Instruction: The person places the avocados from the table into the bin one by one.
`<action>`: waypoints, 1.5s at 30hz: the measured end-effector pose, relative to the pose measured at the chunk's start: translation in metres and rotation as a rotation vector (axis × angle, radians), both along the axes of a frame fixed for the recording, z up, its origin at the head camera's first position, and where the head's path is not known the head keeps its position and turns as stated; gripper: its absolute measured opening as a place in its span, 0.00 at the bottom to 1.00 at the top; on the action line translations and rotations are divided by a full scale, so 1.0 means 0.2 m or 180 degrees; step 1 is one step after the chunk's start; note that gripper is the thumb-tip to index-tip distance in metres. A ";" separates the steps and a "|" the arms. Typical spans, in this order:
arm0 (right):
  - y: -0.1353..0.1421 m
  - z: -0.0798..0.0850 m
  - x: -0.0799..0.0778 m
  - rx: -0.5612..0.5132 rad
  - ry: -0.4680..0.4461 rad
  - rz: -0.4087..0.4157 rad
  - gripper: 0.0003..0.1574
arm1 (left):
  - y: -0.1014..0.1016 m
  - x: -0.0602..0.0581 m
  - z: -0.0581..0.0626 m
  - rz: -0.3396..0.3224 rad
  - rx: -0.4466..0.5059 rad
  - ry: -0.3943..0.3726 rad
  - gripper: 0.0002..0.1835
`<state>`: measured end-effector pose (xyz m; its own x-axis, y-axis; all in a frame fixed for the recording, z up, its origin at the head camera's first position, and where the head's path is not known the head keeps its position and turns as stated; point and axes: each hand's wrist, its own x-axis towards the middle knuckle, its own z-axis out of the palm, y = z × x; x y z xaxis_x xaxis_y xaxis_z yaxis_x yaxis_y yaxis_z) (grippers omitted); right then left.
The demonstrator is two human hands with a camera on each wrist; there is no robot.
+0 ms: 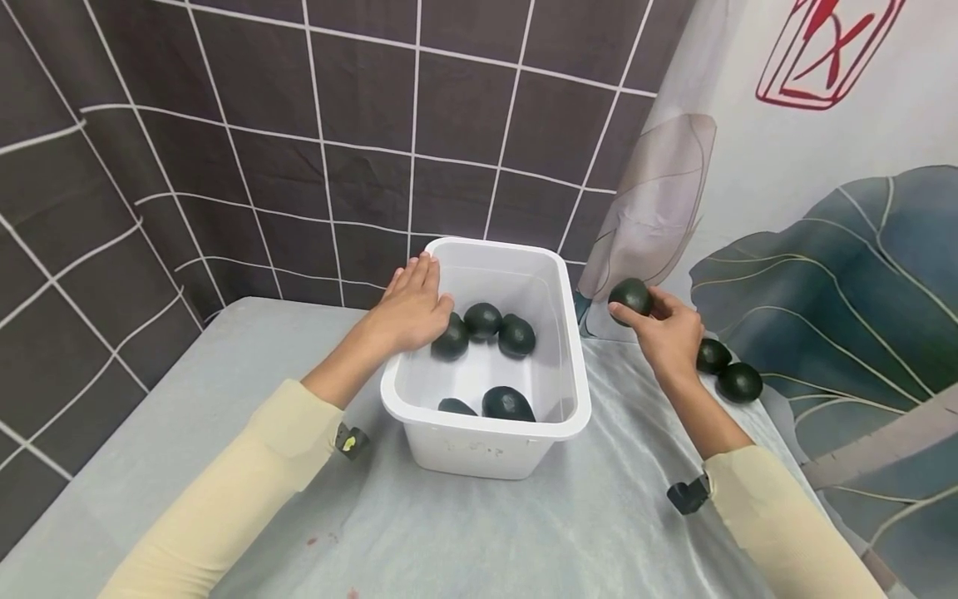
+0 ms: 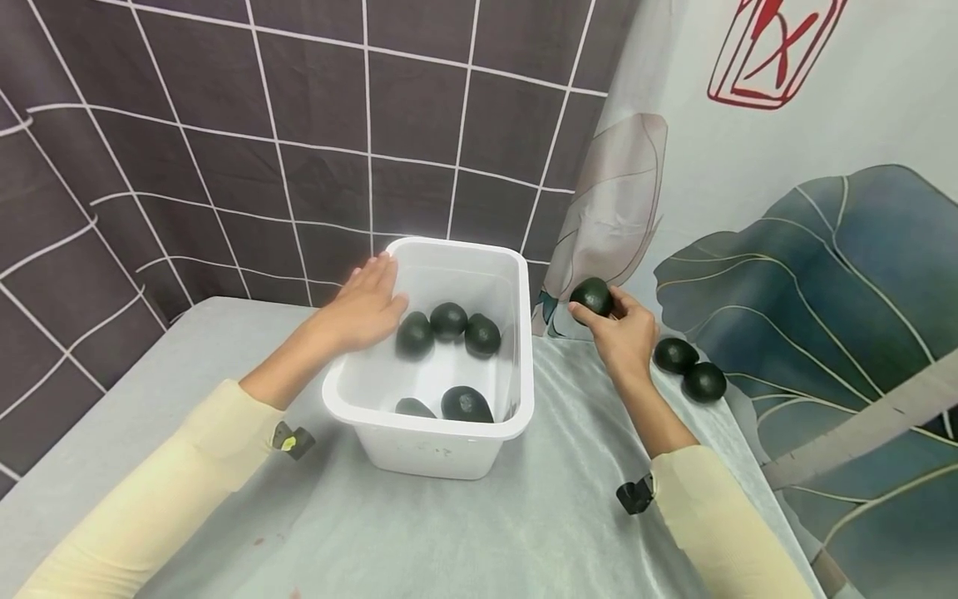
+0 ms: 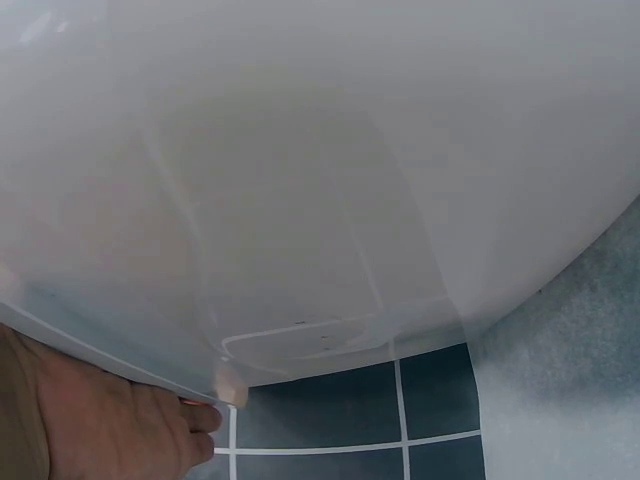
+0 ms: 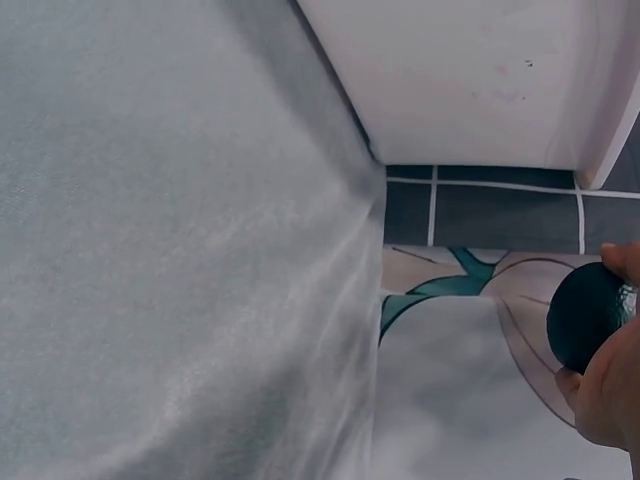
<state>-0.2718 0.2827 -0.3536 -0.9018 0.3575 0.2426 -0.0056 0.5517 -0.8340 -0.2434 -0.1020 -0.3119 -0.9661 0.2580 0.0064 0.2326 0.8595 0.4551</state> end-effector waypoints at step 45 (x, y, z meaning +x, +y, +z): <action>-0.16 0.11 -0.04 -0.0007 0.0158 0.0377 0.56 | 0.00 0.01 0.00 -0.0011 -0.0024 0.0017 0.43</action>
<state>-0.2790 0.2507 -0.3326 -0.9247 0.2499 0.2872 -0.1118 0.5428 -0.8324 -0.2422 -0.1014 -0.3117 -0.9652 0.2615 0.0097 0.2381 0.8621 0.4472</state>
